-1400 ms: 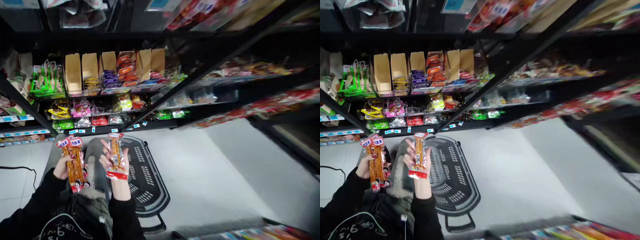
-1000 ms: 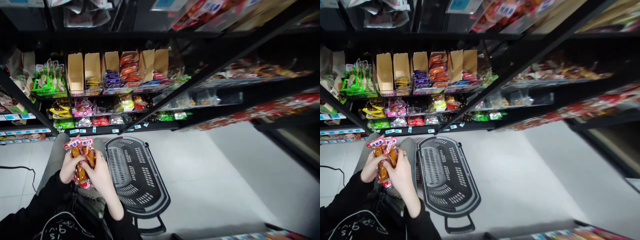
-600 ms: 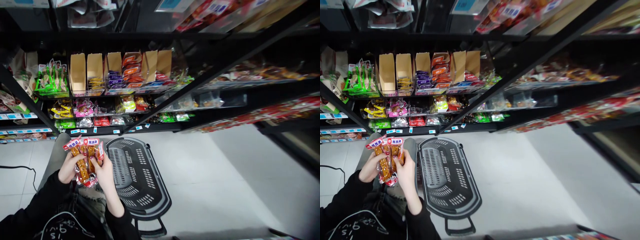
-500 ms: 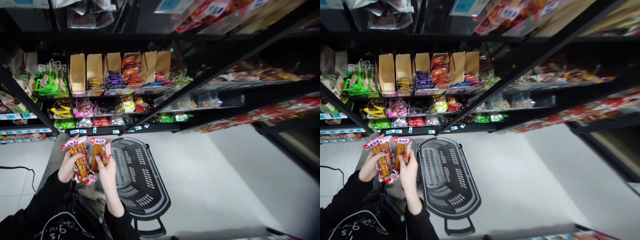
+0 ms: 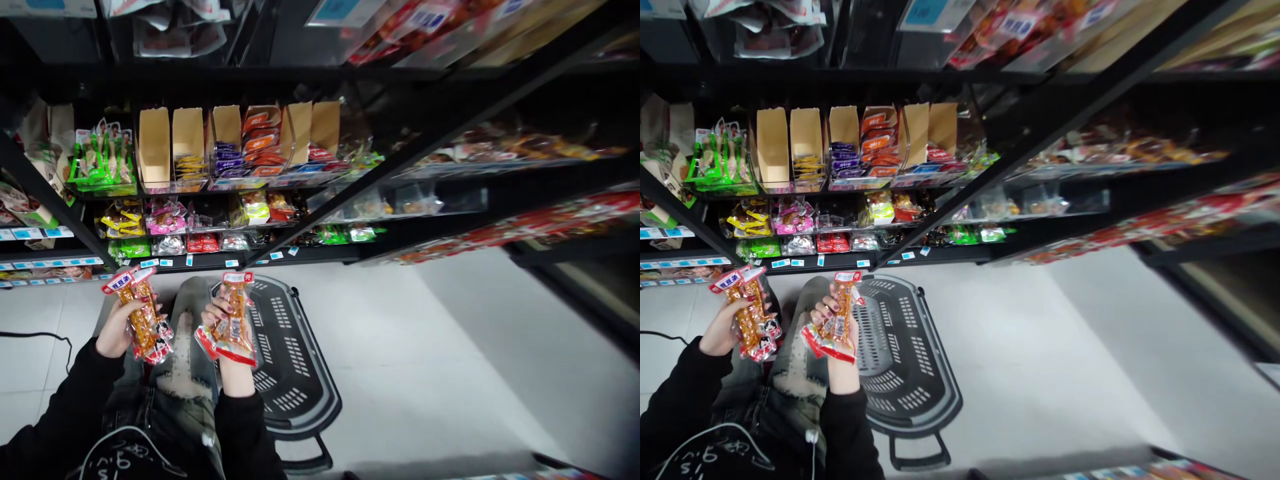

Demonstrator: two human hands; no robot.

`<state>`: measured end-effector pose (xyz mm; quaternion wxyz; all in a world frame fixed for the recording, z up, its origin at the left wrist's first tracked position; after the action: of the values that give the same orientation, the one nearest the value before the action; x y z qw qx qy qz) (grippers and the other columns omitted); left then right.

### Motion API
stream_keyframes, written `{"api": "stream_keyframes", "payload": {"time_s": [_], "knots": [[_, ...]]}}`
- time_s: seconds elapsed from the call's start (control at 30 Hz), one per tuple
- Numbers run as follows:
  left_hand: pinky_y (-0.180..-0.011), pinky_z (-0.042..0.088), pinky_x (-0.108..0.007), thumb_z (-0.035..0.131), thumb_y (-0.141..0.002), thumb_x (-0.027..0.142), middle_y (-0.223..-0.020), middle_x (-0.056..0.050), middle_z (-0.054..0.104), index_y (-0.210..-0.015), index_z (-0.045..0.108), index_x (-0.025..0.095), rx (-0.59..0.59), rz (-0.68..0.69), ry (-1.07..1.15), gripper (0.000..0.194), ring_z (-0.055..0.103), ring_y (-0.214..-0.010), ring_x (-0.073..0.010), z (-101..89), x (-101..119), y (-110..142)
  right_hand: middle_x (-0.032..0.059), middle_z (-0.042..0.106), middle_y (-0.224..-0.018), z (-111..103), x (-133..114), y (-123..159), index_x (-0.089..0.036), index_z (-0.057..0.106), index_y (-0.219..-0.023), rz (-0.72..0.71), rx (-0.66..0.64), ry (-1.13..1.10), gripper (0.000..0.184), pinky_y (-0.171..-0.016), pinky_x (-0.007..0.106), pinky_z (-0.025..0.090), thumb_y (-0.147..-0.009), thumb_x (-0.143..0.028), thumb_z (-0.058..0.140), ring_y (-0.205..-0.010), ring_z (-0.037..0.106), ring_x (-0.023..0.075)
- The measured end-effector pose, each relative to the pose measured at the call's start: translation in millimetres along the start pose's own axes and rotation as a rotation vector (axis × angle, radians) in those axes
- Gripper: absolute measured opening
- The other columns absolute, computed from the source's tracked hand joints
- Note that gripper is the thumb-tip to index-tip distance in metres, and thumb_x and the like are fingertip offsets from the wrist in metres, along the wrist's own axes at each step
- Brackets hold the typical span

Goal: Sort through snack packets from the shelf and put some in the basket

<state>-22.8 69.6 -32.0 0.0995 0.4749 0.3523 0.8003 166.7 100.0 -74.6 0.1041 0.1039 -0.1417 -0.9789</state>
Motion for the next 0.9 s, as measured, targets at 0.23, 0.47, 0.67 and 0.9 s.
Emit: {"api": "stream_keyframes", "payload": {"time_s": [0.23, 0.47, 0.67, 0.9], "knots": [[-0.059, 0.058, -0.034, 0.065, -0.063, 0.014, -0.086, -0.007, 0.072, -0.093, 0.061, 0.013, -0.064, -0.015, 0.019, 0.03, 0.07, -0.075, -0.025, 1.7, -9.1, -3.5, -0.0064, 0.032, -0.062, 11.8, -5.6, 0.2, -0.027, 0.057, -0.092, -0.074, -0.017, 0.223, 0.025, -0.046, 0.021, 0.03, -0.069, -0.033, 0.064, -0.048, 0.028, 0.0083], [-0.073, 0.057, -0.042, 0.065, -0.056, 0.014, -0.082, -0.008, 0.073, -0.087, 0.066, 0.012, -0.251, -0.097, 0.077, 0.031, 0.069, -0.071, -0.0235, 17.2, -18.6, 3.2, -0.0056, 0.042, -0.061, 2.5, 0.6, 1.1, -0.024, 0.059, -0.082, -0.007, 0.126, 0.435, 0.028, -0.049, 0.023, 0.034, -0.059, -0.036, 0.068, -0.049, 0.036, 0.0092], [-0.079, 0.054, -0.041, 0.067, -0.051, 0.013, -0.077, -0.006, 0.073, -0.08, 0.067, 0.015, -0.216, -0.066, 0.044, 0.029, 0.068, -0.086, -0.0298, 35.7, -21.4, 14.6, 0.0001, 0.064, -0.083, -2.9, 10.2, 9.0, -0.02, 0.06, -0.087, -0.089, 0.273, 0.723, 0.031, -0.073, 0.031, 0.046, -0.062, -0.034, 0.071, -0.075, 0.059, 0.0171], [-0.072, 0.053, -0.035, 0.069, -0.05, 0.013, -0.07, -0.003, 0.072, -0.079, 0.066, 0.015, -0.147, 0.02, -0.049, 0.03, 0.069, -0.076, -0.0262, 38.9, -21.6, 11.7, 0.0066, 0.065, -0.105, 19.9, 6.4, 15.0, -0.018, 0.058, -0.105, -0.283, 0.209, 1.165, 0.041, -0.086, 0.033, 0.045, -0.074, -0.044, 0.061, -0.098, 0.058, 0.0217]]}}
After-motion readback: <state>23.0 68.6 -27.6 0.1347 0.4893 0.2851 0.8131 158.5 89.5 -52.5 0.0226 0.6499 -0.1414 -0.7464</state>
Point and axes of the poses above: each hand's wrist, its own y-axis away from the middle knuckle, its own z-axis out of the palm, x = y × z, the point moved 9 cm from there along -y, towards the middle knuckle
